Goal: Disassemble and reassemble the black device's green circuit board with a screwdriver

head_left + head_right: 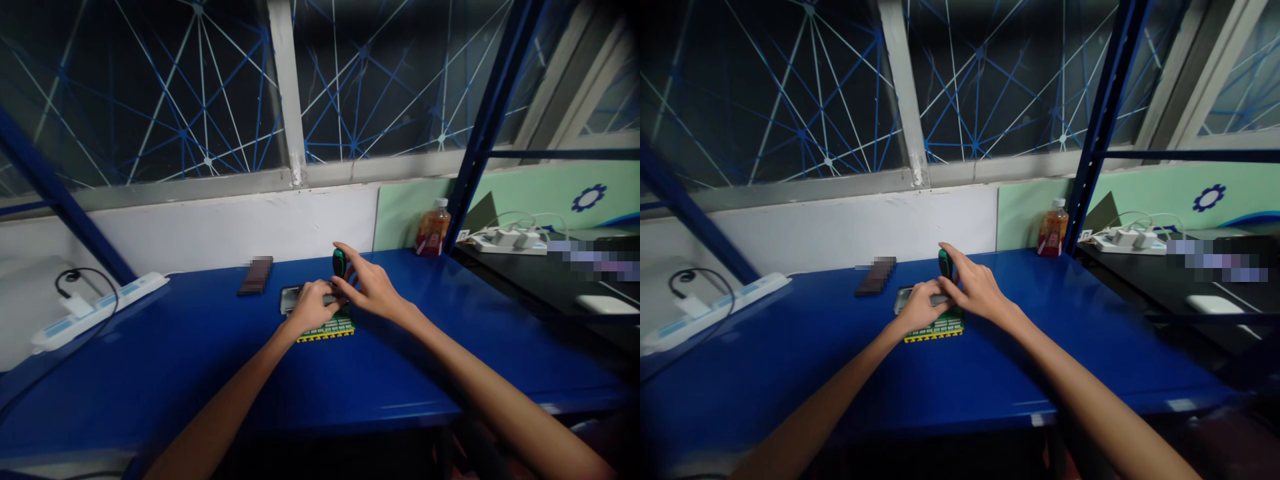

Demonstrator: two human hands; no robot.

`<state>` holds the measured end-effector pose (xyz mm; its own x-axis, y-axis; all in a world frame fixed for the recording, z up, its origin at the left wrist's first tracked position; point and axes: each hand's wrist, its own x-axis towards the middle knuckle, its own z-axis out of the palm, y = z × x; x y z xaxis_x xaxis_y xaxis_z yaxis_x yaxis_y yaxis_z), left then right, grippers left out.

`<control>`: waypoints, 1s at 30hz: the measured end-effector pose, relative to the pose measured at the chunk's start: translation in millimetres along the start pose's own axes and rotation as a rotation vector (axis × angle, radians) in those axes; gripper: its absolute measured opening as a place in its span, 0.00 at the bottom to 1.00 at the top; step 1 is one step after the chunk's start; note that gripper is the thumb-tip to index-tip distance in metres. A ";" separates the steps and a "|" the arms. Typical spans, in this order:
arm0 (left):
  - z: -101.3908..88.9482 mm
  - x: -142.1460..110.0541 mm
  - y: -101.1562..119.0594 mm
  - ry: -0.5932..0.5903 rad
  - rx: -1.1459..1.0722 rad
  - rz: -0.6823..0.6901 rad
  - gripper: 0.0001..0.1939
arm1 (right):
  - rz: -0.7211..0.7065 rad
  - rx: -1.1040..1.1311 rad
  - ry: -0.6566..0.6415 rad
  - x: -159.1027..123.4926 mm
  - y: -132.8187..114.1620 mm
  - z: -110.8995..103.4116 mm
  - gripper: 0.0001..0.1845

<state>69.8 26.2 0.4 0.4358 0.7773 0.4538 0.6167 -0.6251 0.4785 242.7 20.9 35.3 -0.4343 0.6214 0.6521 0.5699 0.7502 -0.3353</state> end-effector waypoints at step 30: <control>0.1 0.0 -0.9 0.005 -0.017 -0.025 0.10 | 0.039 0.009 0.020 1.1 2.3 -1.8 0.34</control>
<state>69.3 26.7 -0.1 0.4172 0.7924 0.4451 0.6160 -0.6066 0.5026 244.7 22.9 36.4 -0.3976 0.6458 0.6518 0.5801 0.7273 -0.3668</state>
